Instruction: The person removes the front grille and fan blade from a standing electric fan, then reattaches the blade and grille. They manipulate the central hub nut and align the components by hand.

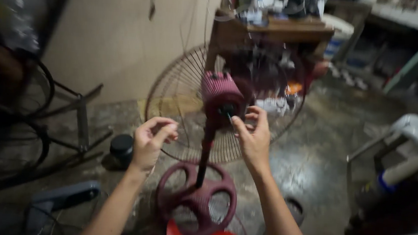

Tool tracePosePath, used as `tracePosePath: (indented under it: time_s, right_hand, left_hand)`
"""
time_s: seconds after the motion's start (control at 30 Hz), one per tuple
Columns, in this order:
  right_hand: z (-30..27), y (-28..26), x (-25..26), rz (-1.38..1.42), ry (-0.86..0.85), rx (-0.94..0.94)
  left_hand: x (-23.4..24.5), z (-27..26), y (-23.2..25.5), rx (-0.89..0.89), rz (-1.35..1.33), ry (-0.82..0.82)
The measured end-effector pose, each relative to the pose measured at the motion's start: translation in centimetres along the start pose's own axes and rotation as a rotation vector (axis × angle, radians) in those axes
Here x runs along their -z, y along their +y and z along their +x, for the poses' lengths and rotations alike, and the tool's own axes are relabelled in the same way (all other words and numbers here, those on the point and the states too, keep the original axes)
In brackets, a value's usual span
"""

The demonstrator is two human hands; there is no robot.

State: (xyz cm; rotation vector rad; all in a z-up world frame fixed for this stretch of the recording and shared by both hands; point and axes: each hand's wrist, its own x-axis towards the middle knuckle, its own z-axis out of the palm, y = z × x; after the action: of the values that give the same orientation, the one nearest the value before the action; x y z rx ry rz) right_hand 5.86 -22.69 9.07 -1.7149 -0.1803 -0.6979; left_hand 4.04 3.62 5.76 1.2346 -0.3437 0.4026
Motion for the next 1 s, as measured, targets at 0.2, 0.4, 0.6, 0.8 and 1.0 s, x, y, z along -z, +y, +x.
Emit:
tracePosePath:
  time_s: [0.2, 0.4, 0.6, 0.8, 1.0]
  right_hand:
    - [1.0, -1.2, -4.1, -0.264, 0.032, -0.06]
    - [2.7, 1.0, -6.1, -0.264, 0.138, -0.317]
    - [3.4, 2.0, -6.5, -0.417, 0.203, -0.122]
    - [2.1, -0.1, -6.5, -0.551, 0.129, -0.072]
    - [2.1, -1.9, -6.7, -0.538, 0.066, -0.115]
  left_hand:
    - [3.1, 1.4, -0.8, -0.093, 0.007, 0.442]
    - [4.3, 2.4, -3.2, 0.186, -0.011, 0.442]
    - [4.1, 3.4, -6.3, 0.23, -0.349, 0.302]
    - [4.2, 5.0, -6.6, 0.131, -0.295, 0.294]
    - [3.5, 4.4, -6.9, 0.229, 0.189, 0.361]
